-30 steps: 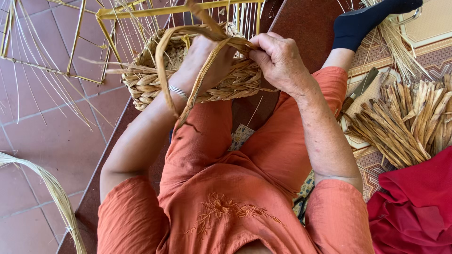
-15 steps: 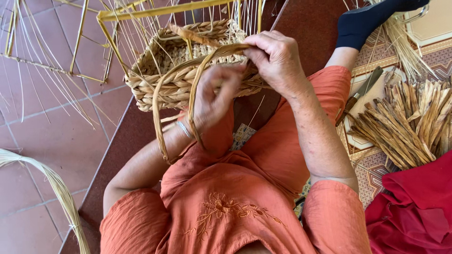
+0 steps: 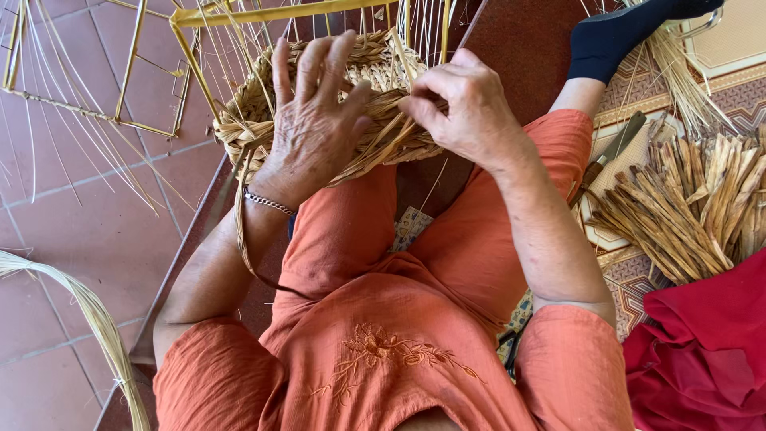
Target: The person weaves a basket by hand, interlacing dried palm fibers through a metal frame. They repeatedly pull and tighten the fibers to form the basket's side walls, occasionally adjusting the frame and trimming excess material.
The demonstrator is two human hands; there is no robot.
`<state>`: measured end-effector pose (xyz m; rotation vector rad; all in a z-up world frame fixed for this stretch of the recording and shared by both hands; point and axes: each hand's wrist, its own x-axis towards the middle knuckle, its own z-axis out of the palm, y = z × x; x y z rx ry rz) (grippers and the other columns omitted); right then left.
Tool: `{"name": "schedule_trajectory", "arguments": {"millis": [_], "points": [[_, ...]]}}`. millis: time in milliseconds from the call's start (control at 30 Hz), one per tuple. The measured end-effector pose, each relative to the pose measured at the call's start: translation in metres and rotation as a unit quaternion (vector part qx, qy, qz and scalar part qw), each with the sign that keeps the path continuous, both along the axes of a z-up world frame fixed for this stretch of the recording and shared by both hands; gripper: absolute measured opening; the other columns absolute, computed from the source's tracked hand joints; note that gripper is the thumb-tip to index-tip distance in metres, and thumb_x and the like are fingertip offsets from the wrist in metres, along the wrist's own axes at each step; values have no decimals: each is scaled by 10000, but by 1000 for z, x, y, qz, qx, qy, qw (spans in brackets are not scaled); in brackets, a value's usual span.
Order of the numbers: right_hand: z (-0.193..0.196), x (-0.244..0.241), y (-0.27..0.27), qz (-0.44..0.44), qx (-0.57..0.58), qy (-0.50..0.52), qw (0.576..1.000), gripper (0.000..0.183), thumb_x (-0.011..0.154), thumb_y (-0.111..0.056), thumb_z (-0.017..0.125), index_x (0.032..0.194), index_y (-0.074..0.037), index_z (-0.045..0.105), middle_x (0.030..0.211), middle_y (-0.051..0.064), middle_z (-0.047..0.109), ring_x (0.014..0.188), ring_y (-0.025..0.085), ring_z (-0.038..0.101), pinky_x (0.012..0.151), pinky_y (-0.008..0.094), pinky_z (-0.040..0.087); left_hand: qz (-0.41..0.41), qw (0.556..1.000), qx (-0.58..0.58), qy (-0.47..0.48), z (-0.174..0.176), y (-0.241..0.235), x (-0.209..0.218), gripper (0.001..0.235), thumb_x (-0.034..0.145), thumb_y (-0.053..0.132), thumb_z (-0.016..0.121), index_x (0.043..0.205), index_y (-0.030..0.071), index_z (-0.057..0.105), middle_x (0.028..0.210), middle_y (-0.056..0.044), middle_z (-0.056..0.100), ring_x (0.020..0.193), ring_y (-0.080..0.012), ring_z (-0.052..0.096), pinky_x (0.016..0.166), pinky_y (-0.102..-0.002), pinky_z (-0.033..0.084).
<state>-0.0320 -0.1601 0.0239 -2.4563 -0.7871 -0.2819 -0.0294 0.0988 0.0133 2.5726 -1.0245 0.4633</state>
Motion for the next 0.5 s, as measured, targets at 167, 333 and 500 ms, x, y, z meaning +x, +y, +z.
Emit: {"name": "schedule_trajectory", "arguments": {"millis": [167, 333, 500], "points": [[-13, 3, 11, -106, 7, -33, 994, 247, 1008, -260, 829, 867, -66, 769, 650, 52, 636, 608, 156, 536, 522, 331, 433, 25, 996, 18, -78, -5, -2, -8, 138, 964, 75, 741, 921, 103, 613, 1592, -178, 412, 1495, -309, 347, 1265, -594, 167], [-21, 7, 6, -112, 67, -13, 991, 292, 1015, -256, 839, 798, -90, 734, 598, 2, 596, 543, 104, 544, 488, 292, 422, -27, 998, 36, 47, -14, -1, -25, 147, 968, -26, 627, 1110, 12, 634, 1023, -150, 601, 910, -266, 577, 753, -460, 517], [-29, 12, 11, -106, 53, -71, 990, 294, 1017, -189, 849, 769, -108, 713, 569, -8, 578, 565, 112, 552, 516, 307, 435, 29, 971, 30, 236, -25, 12, -29, 270, 1108, 238, 606, 887, 85, 573, 521, -31, 514, 386, -160, 423, 320, -356, 375]]}}
